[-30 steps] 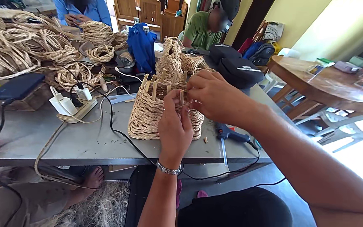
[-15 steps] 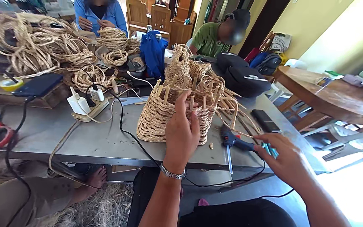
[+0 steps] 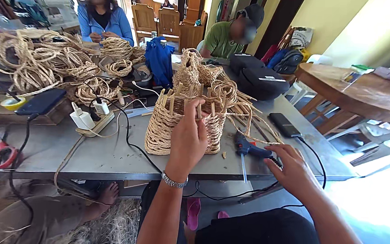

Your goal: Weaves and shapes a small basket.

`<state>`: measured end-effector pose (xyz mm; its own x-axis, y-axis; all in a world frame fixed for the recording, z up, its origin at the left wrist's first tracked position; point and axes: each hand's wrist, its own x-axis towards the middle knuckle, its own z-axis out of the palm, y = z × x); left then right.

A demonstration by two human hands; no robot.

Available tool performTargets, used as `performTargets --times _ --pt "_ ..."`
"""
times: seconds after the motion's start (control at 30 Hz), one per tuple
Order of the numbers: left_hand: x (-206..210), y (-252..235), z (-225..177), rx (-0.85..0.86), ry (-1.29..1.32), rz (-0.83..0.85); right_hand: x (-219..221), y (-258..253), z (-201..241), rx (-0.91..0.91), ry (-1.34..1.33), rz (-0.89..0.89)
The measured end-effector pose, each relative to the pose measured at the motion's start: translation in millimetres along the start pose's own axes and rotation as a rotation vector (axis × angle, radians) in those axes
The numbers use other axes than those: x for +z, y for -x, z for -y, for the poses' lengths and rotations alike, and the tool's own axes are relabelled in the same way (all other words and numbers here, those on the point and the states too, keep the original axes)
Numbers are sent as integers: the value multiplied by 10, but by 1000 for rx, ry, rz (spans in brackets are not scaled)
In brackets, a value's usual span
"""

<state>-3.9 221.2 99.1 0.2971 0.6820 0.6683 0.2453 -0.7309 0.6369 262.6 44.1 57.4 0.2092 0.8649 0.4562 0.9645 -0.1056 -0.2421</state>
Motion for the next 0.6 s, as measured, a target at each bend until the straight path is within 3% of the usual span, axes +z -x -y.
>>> performTargets --times 0.33,0.5,0.6 --pt "73 48 -43 -11 -55 -60 220 -251 138 64 108 149" --pt "1 46 -172 -71 111 -20 222 -300 228 96 122 173" --pt "15 51 -38 -70 79 -13 143 -233 209 140 73 166"
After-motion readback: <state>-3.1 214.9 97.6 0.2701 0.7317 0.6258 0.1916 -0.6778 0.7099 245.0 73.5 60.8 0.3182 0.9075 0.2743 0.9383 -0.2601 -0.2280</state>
